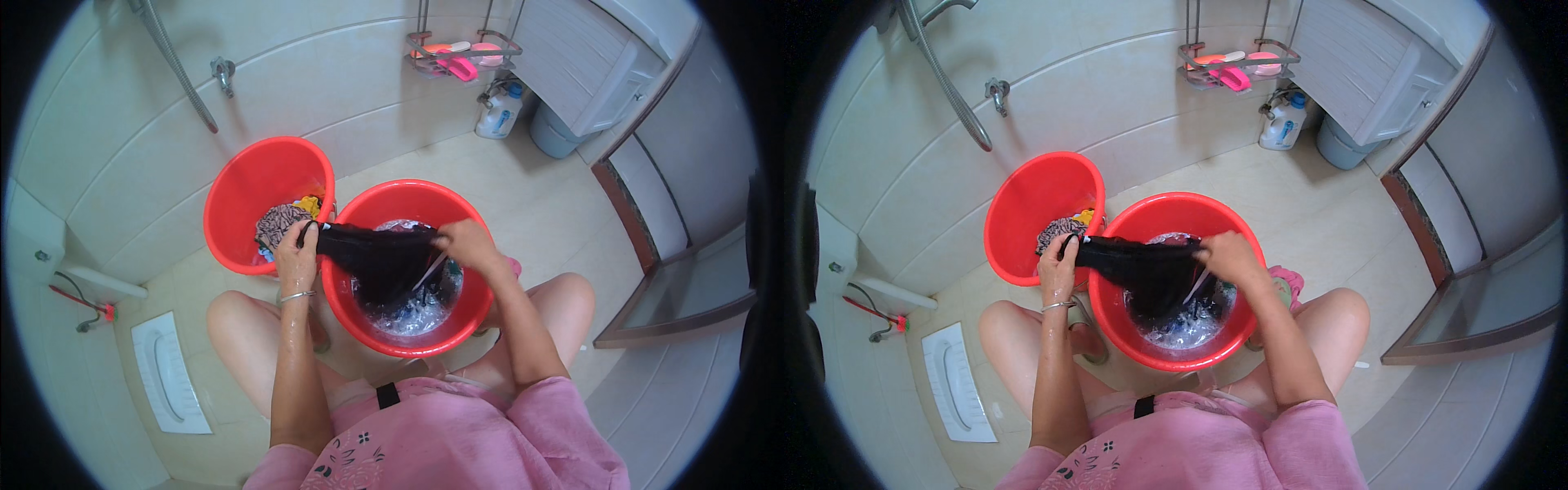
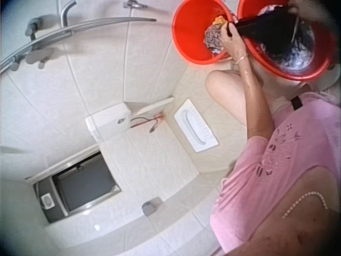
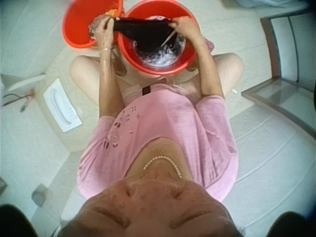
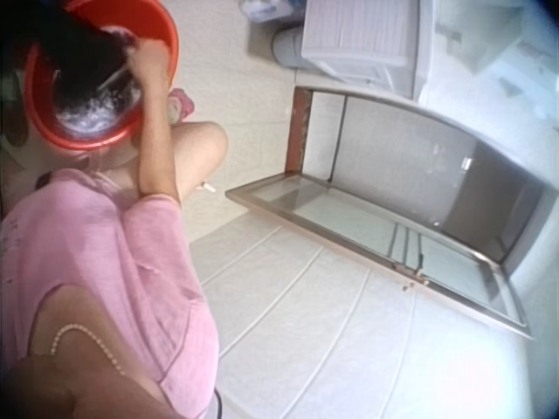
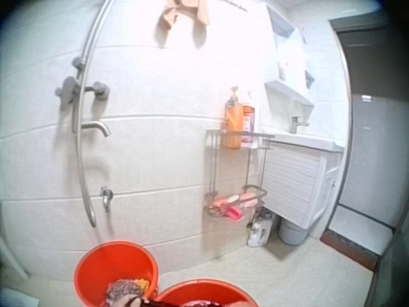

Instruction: The person sits on the bathroom floor and hand-washes several pieces of clothing in a red bucket filled with soapy water. They scrub and rinse each item individually, then transfer the washed clothes into a second red bucket.

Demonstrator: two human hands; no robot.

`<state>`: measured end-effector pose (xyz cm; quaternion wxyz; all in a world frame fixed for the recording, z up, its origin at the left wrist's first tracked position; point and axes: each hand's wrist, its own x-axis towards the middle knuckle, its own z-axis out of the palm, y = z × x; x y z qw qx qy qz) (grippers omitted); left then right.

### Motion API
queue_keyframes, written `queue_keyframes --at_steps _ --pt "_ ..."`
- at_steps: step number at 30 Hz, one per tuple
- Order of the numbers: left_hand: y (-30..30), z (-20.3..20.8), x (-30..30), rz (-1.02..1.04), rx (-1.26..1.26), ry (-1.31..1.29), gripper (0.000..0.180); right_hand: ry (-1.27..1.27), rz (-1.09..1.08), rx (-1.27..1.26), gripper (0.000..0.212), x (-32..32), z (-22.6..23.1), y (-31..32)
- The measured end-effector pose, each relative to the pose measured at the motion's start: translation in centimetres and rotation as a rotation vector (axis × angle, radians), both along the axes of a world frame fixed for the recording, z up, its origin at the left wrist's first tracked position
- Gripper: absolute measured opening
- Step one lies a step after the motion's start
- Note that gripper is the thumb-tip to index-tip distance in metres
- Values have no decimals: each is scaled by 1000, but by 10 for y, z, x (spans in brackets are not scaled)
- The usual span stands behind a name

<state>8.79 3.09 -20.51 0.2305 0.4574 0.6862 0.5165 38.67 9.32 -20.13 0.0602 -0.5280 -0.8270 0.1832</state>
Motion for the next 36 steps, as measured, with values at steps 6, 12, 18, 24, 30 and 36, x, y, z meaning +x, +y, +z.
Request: queue_keyframes --at_steps 6,12,18,24,30,36 --pt "-1 26 4 -19 48 74 20 759 -220 18 15 30 61 3" --pt "-10 73 20 -333 435 -554 25 1270 -185 287 10 36 84 5" --pt "11 -24 77 -349 -10 -1713 54 1457 -927 -552 23 -58 -15 -12" --pt "-15 -124 79 -805 294 -1225 33 1015 43 -13 28 -128 -28 -114" --pt "-8 -127 104 -546 -217 -1445 34 577 107 484 20 -106 -30 -53" --pt "-4 -36 111 -487 -339 -1439 47 882 -407 66 26 -52 -46 3"
